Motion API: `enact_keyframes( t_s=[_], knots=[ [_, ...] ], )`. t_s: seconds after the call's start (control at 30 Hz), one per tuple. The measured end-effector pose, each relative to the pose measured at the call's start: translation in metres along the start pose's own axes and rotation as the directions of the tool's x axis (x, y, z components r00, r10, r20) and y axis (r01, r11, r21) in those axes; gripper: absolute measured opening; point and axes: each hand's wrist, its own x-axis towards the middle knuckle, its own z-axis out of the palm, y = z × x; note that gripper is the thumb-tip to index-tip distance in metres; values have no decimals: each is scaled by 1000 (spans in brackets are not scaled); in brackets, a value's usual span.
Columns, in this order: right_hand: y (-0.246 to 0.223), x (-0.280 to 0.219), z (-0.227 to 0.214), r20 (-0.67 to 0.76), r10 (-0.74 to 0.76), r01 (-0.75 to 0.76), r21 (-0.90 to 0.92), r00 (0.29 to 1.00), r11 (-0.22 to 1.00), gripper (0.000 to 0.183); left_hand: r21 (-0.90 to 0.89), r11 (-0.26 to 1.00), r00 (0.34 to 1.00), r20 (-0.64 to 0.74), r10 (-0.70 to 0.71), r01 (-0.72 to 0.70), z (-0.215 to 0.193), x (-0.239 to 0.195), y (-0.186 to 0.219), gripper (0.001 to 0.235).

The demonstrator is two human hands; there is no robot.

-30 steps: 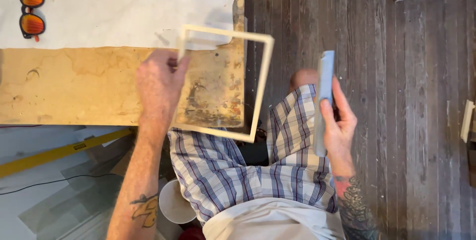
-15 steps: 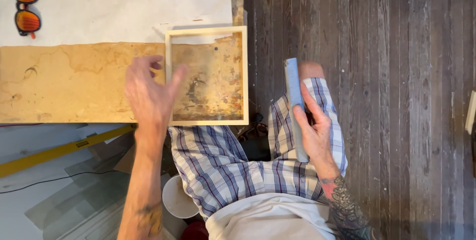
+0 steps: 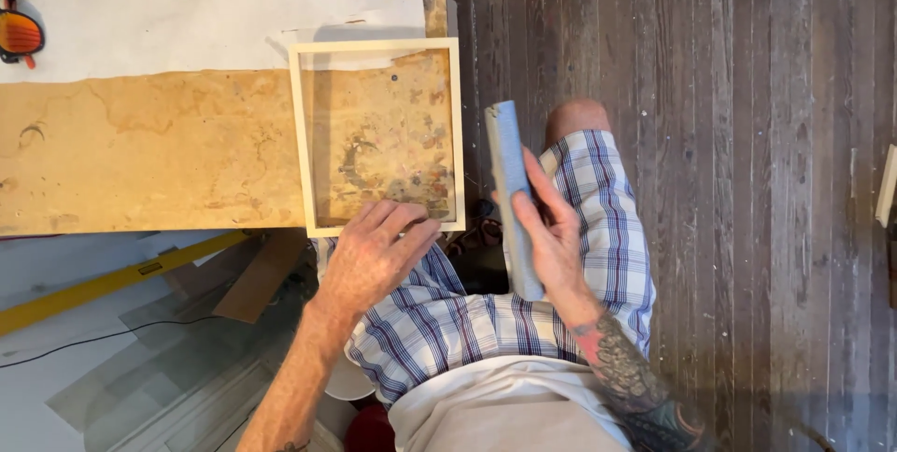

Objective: Sanding the edges of a wooden frame and applying glue to the joints for assembly.

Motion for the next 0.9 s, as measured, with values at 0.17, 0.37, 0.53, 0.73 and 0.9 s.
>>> enact_keyframes(
  t_s=[0.17,0.37,0.53,0.73,0.9],
  knots=[
    [19,-3,19,17,-33,33,41,999,999,53,-80,997,999,-33,6,-9,-8,5,1,14],
    [-4,-8,47,12,-75,76,-70,997,995,53,-103,995,994,-105,-27,16,-3,2,-9,15],
    [2,-13,61,-49,-111,108,-58,993,992,53,-91,996,994,-105,-17,8,-3,9,-6,21],
    [-3,-2,48,-49,-85,81,-79,995,994,53,-24,999,1000,4,23,-23,-13,25,-4,33],
    [-1,22,62,-73,-163,160,-51,984,986,54,4,999,991,128,39,-40,-13,28,-8,62]
  ],
)
